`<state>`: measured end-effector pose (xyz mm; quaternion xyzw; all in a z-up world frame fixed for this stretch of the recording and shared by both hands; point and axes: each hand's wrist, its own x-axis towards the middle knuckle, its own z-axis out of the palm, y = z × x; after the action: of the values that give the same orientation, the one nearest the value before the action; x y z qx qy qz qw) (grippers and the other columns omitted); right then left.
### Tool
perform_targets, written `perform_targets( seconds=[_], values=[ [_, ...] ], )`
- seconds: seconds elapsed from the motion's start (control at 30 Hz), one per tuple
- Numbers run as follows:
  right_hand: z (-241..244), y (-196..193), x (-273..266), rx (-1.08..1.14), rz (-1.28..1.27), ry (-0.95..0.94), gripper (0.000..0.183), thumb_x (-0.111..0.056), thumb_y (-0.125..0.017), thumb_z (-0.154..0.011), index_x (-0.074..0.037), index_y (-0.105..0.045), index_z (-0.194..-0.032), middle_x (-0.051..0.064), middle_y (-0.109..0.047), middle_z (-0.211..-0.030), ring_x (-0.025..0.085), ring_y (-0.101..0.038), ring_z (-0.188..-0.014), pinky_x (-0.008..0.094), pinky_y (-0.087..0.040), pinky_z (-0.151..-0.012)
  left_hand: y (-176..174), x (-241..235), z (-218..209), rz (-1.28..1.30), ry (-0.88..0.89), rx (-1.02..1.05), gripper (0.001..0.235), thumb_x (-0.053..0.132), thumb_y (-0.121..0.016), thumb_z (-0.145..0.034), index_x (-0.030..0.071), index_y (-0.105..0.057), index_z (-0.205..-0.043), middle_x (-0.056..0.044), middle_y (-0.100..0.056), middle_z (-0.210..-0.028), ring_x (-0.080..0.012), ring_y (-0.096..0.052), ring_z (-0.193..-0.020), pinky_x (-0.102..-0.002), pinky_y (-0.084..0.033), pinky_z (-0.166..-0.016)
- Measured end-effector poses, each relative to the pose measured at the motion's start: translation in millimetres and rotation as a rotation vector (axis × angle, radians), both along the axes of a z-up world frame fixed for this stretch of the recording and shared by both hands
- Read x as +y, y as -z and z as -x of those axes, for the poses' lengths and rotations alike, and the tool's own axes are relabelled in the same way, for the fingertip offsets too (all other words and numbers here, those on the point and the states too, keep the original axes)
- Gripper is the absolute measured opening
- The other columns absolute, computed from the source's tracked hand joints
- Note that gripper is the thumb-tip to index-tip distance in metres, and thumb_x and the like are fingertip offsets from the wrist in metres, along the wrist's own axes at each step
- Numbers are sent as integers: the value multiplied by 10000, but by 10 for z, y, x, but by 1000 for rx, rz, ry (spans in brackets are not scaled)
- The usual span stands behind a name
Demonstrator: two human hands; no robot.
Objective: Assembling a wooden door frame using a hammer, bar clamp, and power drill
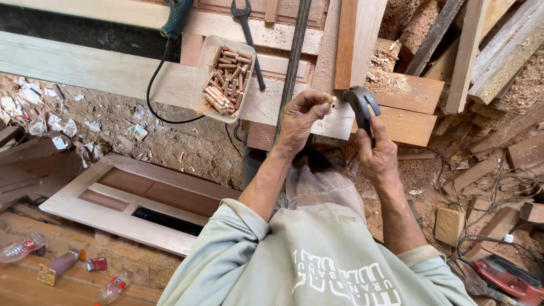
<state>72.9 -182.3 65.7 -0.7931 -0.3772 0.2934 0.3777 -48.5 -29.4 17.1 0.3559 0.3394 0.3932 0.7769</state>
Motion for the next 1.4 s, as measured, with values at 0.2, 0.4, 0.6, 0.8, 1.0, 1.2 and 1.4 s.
perform_targets(
  seconds=[0.2,0.4,0.6,0.8,1.0,1.2,1.4],
  values=[
    [-74,199,198,32,-21,38,451,-339,-494,-1162,-181,-427,-1579,172,-669,-819,240,-622,-639,393,-553,-611,-22,2,120,34,-46,40,176,132,-750,-953,104,-687,-1115,-60,-740,-838,-87,-714,-714,-161,-533,-609],
    [-115,72,39,21,107,32,556,-241,-669,-1068,-142,-452,-1571,288,-694,-958,411,-691,-798,517,-568,-667,-115,-59,211,10,-53,176,147,136,-710,-972,74,-693,-1104,-67,-698,-759,-78,-665,-657,-171,-504,-594],
    [-164,265,-235,77,109,28,513,-142,-723,-996,-91,-550,-1477,235,-701,-938,362,-669,-787,479,-542,-638,86,-165,160,-30,23,173,266,103,-738,-955,14,-703,-1203,-110,-729,-865,-124,-731,-792,-196,-578,-687],
    [-21,227,-495,49,15,149,388,-188,-731,-998,-109,-635,-1365,190,-688,-876,322,-640,-739,441,-505,-609,165,-35,110,-408,111,444,208,227,-734,-994,86,-773,-1142,-104,-720,-951,-185,-750,-900,-284,-610,-782],
    [-58,105,-692,29,-20,207,424,-141,-747,-991,-90,-646,-1400,164,-683,-852,284,-635,-722,403,-493,-593,381,-13,7,-608,195,558,221,293,-666,-1028,111,-757,-1114,-96,-714,-982,-266,-747,-956,-355,-604,-849],
    [-25,182,-852,55,-15,255,411,-130,-739,-991,-91,-651,-1392,144,-681,-805,273,-637,-672,393,-494,-569,465,8,-28,-689,232,642,216,339,-634,-1032,165,-739,-1102,-80,-715,-982,-303,-736,-990,-407,-585,-898],
    [28,187,-829,107,-39,267,383,-126,-722,-1005,-59,-649,-1375,146,-670,-748,257,-638,-626,380,-490,-545,669,-23,-62,-781,222,724,217,376,-612,-1034,207,-727,-1107,-30,-712,-987,-256,-745,-973,-375,-601,-874]
  ],
)
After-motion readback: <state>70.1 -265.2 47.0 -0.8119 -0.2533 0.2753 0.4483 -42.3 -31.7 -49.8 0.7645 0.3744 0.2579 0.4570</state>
